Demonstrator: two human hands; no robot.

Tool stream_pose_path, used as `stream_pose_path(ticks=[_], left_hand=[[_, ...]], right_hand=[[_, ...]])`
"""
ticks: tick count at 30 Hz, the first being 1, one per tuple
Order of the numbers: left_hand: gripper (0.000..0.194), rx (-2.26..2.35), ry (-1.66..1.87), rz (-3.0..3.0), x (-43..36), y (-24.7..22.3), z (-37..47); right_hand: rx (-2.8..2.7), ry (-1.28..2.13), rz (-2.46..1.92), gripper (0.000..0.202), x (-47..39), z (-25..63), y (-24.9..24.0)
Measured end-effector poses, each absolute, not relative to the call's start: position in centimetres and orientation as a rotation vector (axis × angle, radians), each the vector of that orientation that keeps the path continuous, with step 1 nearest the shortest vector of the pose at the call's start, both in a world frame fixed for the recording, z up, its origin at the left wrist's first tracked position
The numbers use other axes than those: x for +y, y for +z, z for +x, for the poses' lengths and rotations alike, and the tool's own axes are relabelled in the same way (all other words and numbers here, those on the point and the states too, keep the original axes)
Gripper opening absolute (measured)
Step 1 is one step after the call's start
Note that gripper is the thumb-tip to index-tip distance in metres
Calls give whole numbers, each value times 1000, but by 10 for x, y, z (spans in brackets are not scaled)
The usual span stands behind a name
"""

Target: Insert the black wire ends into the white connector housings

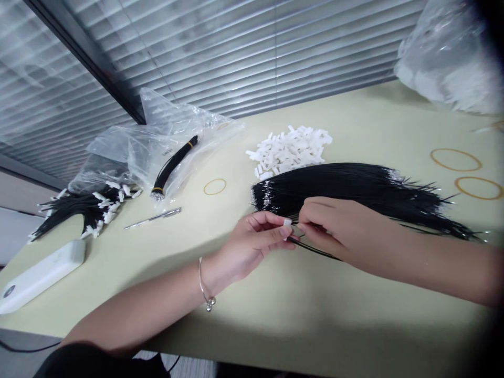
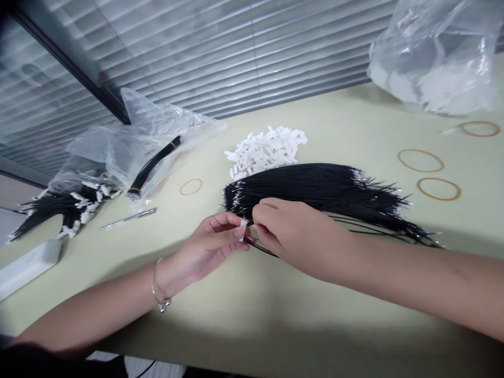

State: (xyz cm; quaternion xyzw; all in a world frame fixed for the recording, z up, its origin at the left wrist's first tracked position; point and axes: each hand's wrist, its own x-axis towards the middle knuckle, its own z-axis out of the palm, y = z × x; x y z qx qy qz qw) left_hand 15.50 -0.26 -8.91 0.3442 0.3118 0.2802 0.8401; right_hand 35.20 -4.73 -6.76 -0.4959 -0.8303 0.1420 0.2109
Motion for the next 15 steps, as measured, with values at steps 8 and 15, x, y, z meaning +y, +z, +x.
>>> stream_pose_path(ticks=[8,15], left_hand=[[25,649,588,776,-4,-91,155],[24,659,593,809,-6,-91,155]], right_hand=[[-2342,372,-1291,26,-54,346,-67],[-2343,251,-1285,27,-52,351,-69]])
